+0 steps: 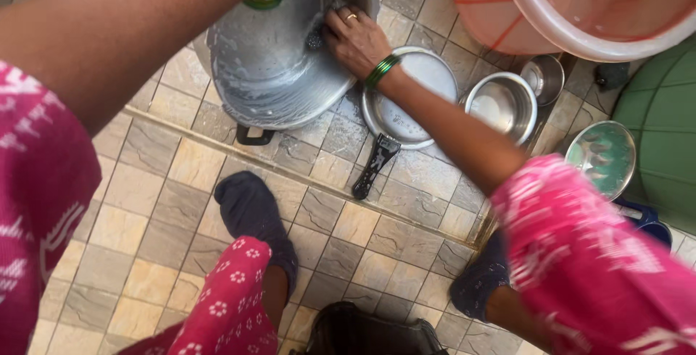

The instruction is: The person scrubs the interior and exterior of a pressure cooker pot and its lid using a metal scrubber and water from a nearby bucket. The person rinses the items and places them on the tiled floor.

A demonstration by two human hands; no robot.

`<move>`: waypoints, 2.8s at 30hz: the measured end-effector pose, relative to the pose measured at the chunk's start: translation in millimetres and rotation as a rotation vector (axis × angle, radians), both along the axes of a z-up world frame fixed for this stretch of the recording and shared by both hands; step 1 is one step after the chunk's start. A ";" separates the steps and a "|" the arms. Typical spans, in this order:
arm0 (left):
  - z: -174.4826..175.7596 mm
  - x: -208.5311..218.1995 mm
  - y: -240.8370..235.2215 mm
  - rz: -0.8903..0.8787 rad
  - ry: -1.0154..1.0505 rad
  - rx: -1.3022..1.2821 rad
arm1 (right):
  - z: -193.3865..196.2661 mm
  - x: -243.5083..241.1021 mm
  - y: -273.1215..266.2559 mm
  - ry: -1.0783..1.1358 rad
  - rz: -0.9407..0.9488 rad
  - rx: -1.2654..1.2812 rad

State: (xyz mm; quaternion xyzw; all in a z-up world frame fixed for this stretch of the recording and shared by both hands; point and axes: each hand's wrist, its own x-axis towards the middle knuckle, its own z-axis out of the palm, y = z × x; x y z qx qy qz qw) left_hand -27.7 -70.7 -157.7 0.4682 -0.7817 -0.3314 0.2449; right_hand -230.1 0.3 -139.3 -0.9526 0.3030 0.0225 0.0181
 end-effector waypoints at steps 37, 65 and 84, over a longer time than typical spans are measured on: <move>124.0 -16.3 18.7 0.070 -0.584 -0.072 | -49.8 80.0 38.4 -0.210 0.189 0.323; 120.9 -53.6 -1.6 -0.014 -0.666 -0.117 | -120.5 91.5 120.0 -0.786 -0.422 0.704; 128.0 -19.7 8.9 0.110 -0.557 0.002 | -85.0 135.3 210.1 -1.044 -0.443 0.698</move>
